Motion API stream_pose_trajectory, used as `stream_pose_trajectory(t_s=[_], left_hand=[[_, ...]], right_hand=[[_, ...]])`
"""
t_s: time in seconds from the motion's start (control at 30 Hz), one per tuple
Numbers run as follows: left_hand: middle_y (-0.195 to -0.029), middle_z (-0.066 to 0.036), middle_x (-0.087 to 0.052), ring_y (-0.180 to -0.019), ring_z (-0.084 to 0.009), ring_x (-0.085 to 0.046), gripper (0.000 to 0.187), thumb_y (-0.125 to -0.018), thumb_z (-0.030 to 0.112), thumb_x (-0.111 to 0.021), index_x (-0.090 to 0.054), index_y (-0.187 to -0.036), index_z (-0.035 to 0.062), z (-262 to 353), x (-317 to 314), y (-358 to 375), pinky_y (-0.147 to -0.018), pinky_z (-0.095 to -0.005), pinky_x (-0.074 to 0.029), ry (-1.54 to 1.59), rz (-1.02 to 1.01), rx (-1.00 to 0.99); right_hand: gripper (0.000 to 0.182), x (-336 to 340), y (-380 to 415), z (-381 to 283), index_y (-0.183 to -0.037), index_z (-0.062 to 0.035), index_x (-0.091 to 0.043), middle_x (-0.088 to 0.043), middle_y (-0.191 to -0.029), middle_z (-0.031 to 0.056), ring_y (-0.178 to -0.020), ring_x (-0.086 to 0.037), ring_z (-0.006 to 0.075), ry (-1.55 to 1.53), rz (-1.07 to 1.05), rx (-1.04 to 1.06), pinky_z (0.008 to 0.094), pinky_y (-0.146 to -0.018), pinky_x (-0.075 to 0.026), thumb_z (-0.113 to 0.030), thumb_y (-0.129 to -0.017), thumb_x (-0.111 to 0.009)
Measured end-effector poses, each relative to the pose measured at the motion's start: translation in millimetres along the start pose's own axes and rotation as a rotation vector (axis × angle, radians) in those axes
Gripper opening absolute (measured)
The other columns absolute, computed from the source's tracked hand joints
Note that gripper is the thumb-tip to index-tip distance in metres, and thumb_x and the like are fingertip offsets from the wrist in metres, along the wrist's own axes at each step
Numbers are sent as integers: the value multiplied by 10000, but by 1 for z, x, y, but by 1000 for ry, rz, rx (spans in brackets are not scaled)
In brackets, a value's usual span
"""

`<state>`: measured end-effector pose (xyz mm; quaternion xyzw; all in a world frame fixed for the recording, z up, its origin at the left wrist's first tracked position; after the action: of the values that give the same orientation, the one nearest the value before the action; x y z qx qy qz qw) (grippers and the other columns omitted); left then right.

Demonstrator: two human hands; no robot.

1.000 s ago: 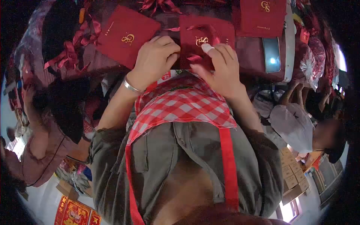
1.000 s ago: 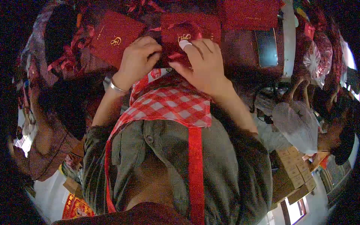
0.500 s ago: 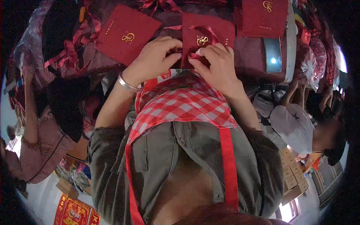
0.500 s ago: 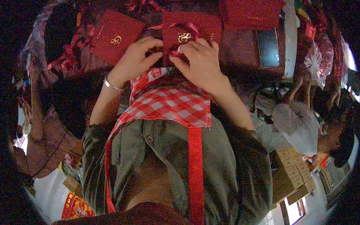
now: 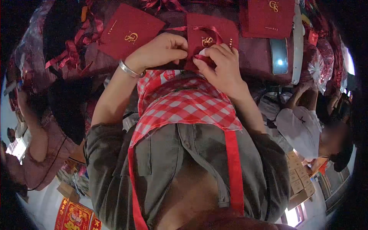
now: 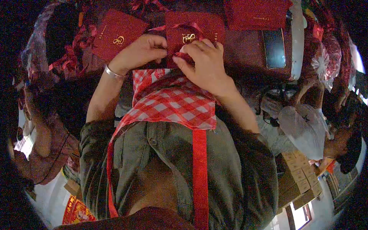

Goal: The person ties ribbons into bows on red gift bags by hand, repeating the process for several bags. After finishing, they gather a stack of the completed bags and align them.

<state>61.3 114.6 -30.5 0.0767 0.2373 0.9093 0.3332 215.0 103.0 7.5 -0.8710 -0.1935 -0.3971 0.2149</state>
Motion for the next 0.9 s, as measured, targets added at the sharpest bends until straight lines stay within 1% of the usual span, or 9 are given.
stream_pose_trajectory(t_s=[0.03,0.17,0.27,0.33,0.43,0.57,0.63,0.73,0.9], left_hand=[[-741,-4,-617,-639,-55,-550,165,-837,91,-565,-629,-962,6,1,0,-1,-584,-224,-464,48,-1,-61],[-753,-5,-622,-661,-55,-549,161,-817,64,-574,-625,-955,-2,4,-2,0,-609,-231,-477,-7,-14,-96],[-773,-60,-645,-684,-110,-596,184,-801,74,-588,-612,-961,-13,-1,-1,0,-629,-265,-485,-165,-12,-46],[-786,-135,-643,-692,-189,-629,205,-781,86,-606,-603,-960,-14,21,-1,8,-627,-307,-486,-496,93,-208],[-804,-176,-633,-710,-249,-638,199,-771,104,-620,-602,-930,-15,22,-1,14,-634,-338,-484,-485,161,-198],[-790,-155,-634,-705,-245,-636,188,-771,119,-625,-608,-915,-1,7,3,22,-644,-349,-488,-396,214,-108],[-759,-101,-604,-700,-221,-609,179,-800,167,-641,-613,-916,34,12,4,25,-640,-330,-482,-592,277,-269],[-739,-101,-600,-702,-267,-603,193,-756,186,-659,-627,-892,53,16,0,26,-624,-372,-473,-741,342,-251],[-758,-95,-594,-721,-277,-593,190,-753,195,-654,-631,-890,65,16,-7,23,-625,-379,-468,-782,418,-314]], right_hand=[[202,2,0,-1,-827,-87,-619,-610,-811,39,-796,-563,234,-6,19,23,378,-714,-364,-250,-742,-702],[174,2,1,0,-819,-87,-615,-602,-808,38,-796,-558,237,-19,14,15,379,-714,-360,-224,-747,-693],[138,-2,6,3,-810,-86,-613,-592,-803,35,-795,-552,242,3,5,49,384,-709,-357,-187,-746,-682],[117,-3,9,3,-800,-84,-612,-580,-798,37,-792,-545,249,46,46,103,391,-705,-355,-160,-740,-678],[136,-8,11,9,-872,-132,-633,-598,-836,28,-829,-549,245,19,12,72,416,-736,-361,-187,-750,-660],[274,2,7,1,-958,-76,-612,-591,-820,49,-803,-548,239,23,88,78,373,-704,-351,-187,-724,-702],[261,0,6,-1,-945,-76,-619,-592,-818,46,-806,-549,231,39,73,74,370,-711,-348,-197,-728,-700],[230,-2,5,-2,-908,-79,-631,-594,-815,39,-809,-549,216,62,61,81,365,-725,-343,-213,-733,-697],[184,-8,8,0,-840,-87,-638,-600,-809,27,-813,-547,204,89,28,99,355,-748,-340,-222,-730,-697]])
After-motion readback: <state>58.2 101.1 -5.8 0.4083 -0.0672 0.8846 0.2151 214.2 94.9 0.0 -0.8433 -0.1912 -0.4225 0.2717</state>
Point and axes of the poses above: each hand's wrist, its own y-axis away from the middle knuckle, its own x-axis out of the back of the hand, z = x × y, the point moved 6 cm from there along -y, towards the middle knuckle
